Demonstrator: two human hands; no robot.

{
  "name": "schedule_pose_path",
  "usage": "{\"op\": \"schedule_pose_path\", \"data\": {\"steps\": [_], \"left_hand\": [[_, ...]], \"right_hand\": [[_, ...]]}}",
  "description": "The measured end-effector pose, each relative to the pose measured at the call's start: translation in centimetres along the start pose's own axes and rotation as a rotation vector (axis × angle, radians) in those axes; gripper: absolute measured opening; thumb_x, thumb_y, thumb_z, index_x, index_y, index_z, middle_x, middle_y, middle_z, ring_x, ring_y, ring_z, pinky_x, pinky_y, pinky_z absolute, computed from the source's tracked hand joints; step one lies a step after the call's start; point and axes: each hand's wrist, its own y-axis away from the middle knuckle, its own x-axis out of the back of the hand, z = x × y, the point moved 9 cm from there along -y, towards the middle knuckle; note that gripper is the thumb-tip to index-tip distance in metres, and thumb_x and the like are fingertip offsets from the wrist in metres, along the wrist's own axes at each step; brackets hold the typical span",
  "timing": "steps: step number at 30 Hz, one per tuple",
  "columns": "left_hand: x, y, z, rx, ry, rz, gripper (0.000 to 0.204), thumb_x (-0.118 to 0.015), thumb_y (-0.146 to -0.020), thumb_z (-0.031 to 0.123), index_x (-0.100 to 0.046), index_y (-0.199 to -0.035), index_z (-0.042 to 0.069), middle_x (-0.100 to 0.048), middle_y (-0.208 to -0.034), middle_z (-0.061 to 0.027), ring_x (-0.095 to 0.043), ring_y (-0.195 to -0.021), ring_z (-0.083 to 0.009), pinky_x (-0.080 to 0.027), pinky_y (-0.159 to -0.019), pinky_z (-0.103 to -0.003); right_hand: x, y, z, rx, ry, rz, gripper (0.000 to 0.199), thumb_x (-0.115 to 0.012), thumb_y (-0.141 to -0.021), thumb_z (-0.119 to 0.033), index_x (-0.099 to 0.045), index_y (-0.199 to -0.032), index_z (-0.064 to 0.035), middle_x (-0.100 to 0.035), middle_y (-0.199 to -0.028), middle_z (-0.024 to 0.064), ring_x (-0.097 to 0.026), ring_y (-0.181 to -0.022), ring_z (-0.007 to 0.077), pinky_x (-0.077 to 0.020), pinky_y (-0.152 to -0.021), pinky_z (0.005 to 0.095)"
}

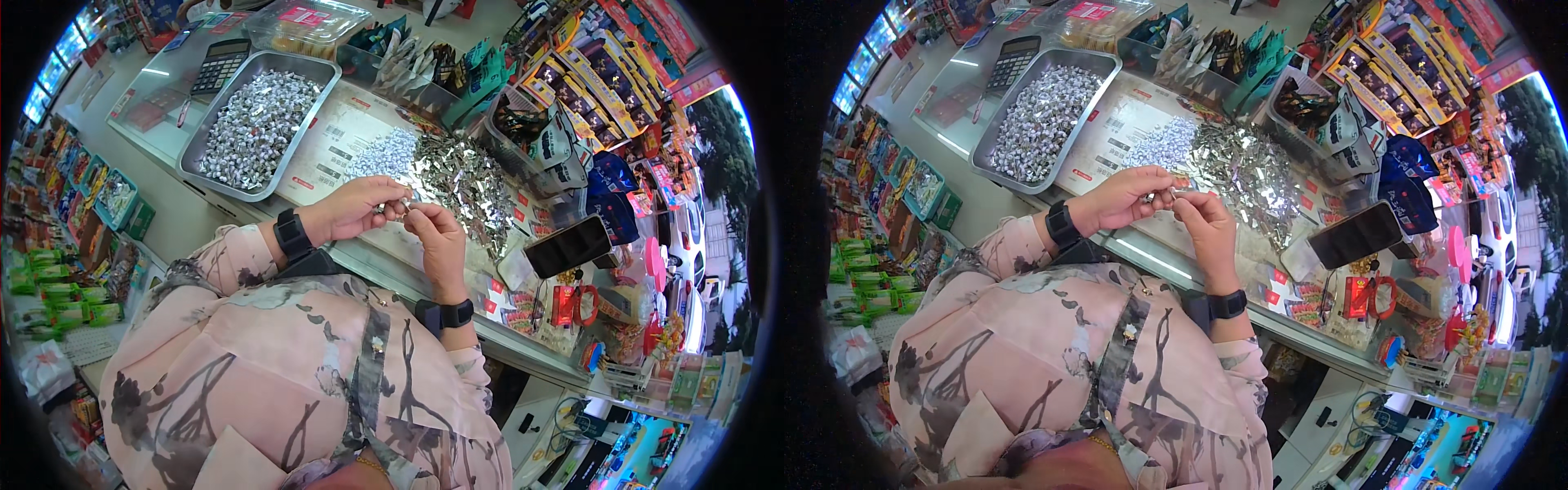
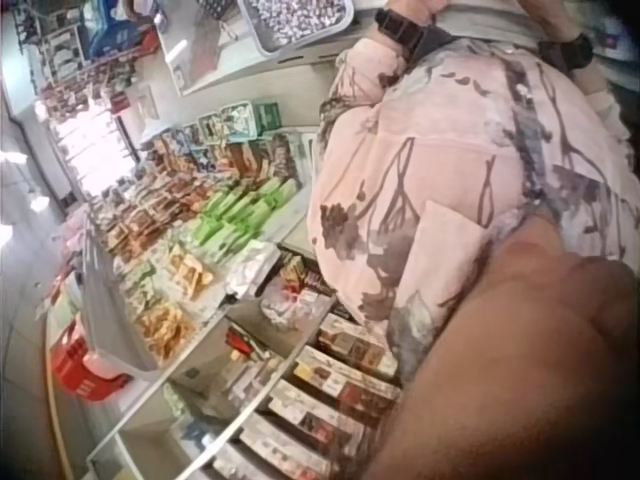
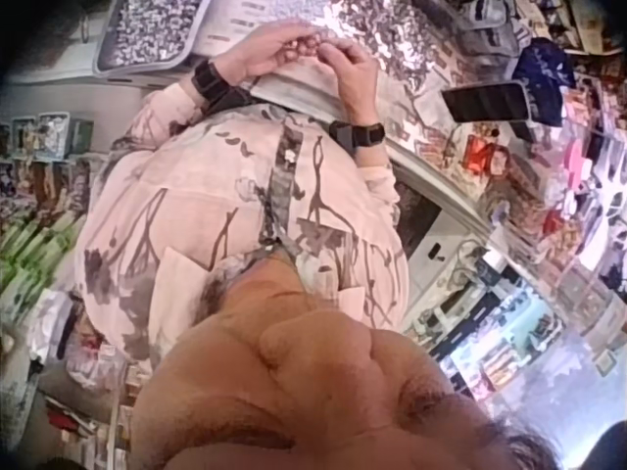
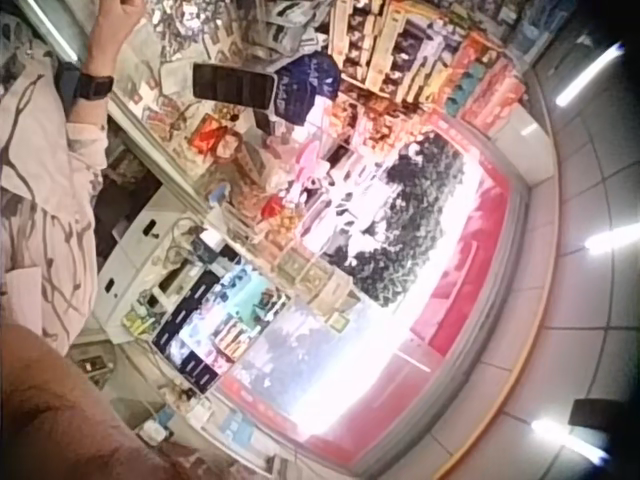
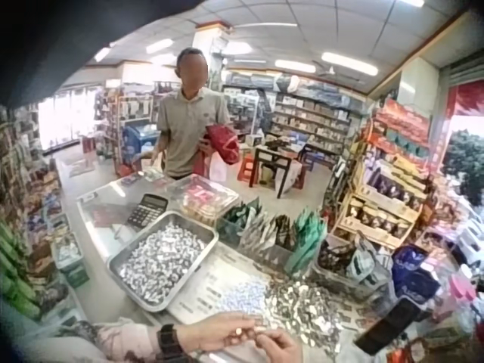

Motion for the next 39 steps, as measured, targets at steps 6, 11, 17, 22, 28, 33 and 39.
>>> {"op": "schedule_pose_path", "data": {"steps": [6, 11, 17, 22, 28, 33, 39], "left_hand": [[0.2, 0.2, -0.2, -0.045, -0.088, 0.049, 0.009, -0.053, -0.089, 0.012, -0.052, -0.093, 0.004, -0.056, -0.077, -0.0011, -0.052, -0.065, -0.0038, -0.037, -0.049, -0.014], [-0.1, 0.7, 0.6, -0.172, -0.326, 0.061, 0.008, -0.052, -0.089, 0.012, -0.051, -0.092, 0.004, -0.056, -0.077, -0.0007, -0.052, -0.063, -0.0044, -0.038, -0.050, -0.016], [0.4, 0.5, 0.1, -0.279, -0.581, 0.069, 0.011, -0.051, -0.090, 0.012, -0.047, -0.096, 0.004, -0.054, -0.077, -0.0008, -0.052, -0.062, -0.0052, -0.040, -0.051, -0.018], [0.0, 0.8, 0.0, -0.305, -0.692, 0.068, 0.015, -0.051, -0.090, 0.015, -0.045, -0.097, 0.003, -0.053, -0.077, -0.0013, -0.051, -0.063, -0.0056, -0.041, -0.053, -0.020], [0.1, 0.6, 0.3, -0.385, -0.876, 0.094, 0.017, -0.053, -0.090, 0.018, -0.045, -0.095, 0.003, -0.052, -0.076, -0.0009, -0.047, -0.064, -0.0043, -0.039, -0.053, -0.020], [0.2, 0.6, 0.5, -0.397, -0.886, 0.113, 0.018, -0.053, -0.090, 0.018, -0.045, -0.094, 0.003, -0.052, -0.076, -0.0006, -0.046, -0.064, -0.0038, -0.038, -0.053, -0.020], [0.0, 0.5, 0.1, -0.407, -0.875, 0.119, 0.019, -0.053, -0.090, 0.019, -0.047, -0.094, 0.002, -0.052, -0.075, -0.0002, -0.046, -0.063, -0.0042, -0.039, -0.053, -0.021]], "right_hand": [[0.3, 0.3, 0.2, 0.053, 0.156, 0.042, 0.012, -0.059, -0.086, -0.008, -0.060, -0.094, 0.0003, -0.062, -0.087, 0.0038, -0.057, -0.078, 0.0084, -0.0462, -0.072, 0.0212], [-0.3, 0.5, 0.3, 0.095, 0.139, 0.038, 0.013, -0.060, -0.085, -0.006, -0.059, -0.096, 0.0015, -0.063, -0.091, 0.0052, -0.057, -0.079, 0.0083, -0.0458, -0.072, 0.0206], [-0.7, 0.5, 1.1, -0.039, 0.152, -0.020, 0.018, -0.060, -0.084, -0.005, -0.056, -0.100, 0.0024, -0.063, -0.091, 0.0057, -0.059, -0.081, 0.0096, -0.0466, -0.074, 0.0209], [-1.1, 0.7, 1.4, -0.061, 0.191, -0.070, 0.021, -0.062, -0.084, -0.007, -0.056, -0.101, 0.0029, -0.064, -0.089, 0.0069, -0.060, -0.080, 0.0106, -0.0480, -0.072, 0.0216], [-0.8, 0.7, 1.7, -0.050, 0.369, -0.022, 0.016, -0.061, -0.084, -0.007, -0.058, -0.096, 0.0024, -0.063, -0.088, 0.0042, -0.058, -0.078, 0.0075, -0.0478, -0.071, 0.0204], [-0.7, 0.6, 1.8, -0.036, 0.395, 0.013, 0.014, -0.060, -0.084, -0.007, -0.058, -0.094, 0.0021, -0.063, -0.086, 0.0034, -0.058, -0.076, 0.0066, -0.0475, -0.070, 0.0197], [-0.1, 0.2, 2.4, -0.064, 0.432, -0.006, 0.011, -0.060, -0.084, -0.007, -0.059, -0.091, 0.0015, -0.063, -0.081, 0.0027, -0.058, -0.073, 0.0064, -0.0471, -0.067, 0.0192]]}}
